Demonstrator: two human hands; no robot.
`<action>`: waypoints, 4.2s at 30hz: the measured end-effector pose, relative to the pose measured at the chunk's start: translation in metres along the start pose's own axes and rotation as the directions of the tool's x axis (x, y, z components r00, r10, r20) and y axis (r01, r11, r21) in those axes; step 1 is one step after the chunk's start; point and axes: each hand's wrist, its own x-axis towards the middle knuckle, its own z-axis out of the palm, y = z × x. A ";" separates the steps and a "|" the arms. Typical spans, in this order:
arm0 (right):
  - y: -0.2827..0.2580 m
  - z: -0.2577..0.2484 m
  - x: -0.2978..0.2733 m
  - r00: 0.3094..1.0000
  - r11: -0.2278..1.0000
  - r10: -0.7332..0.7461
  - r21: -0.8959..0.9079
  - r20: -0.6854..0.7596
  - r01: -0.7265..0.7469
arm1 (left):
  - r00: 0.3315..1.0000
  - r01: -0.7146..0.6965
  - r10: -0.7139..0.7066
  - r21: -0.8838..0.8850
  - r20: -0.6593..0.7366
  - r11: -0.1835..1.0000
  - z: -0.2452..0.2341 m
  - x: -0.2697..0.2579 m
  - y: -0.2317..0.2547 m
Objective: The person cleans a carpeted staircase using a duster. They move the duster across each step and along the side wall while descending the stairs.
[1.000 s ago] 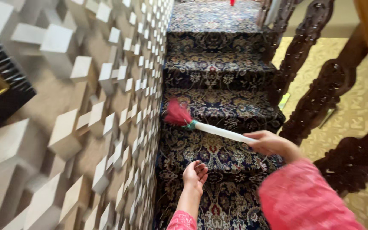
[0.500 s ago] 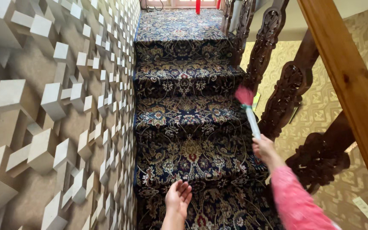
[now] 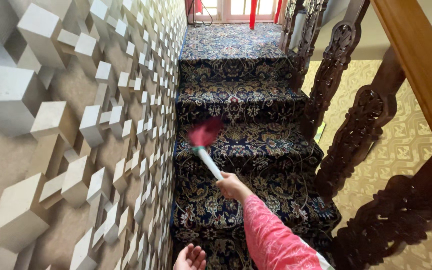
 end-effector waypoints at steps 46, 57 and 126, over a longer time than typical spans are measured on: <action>0.083 -0.225 -0.257 0.923 0.954 -0.102 0.225 -0.370 0.196 | 0.972 -0.092 0.110 -0.092 0.210 0.991 0.147 -0.124 -0.068; 0.132 -0.199 -0.332 0.999 0.993 0.020 0.114 -0.029 -0.017 | 0.974 -0.041 0.047 -0.033 0.223 0.999 0.168 -0.115 -0.121; 0.001 -0.198 -0.360 0.991 0.769 0.120 -0.626 -0.056 -0.128 | 0.992 -0.059 0.074 -0.137 0.100 0.989 0.031 -0.102 -0.087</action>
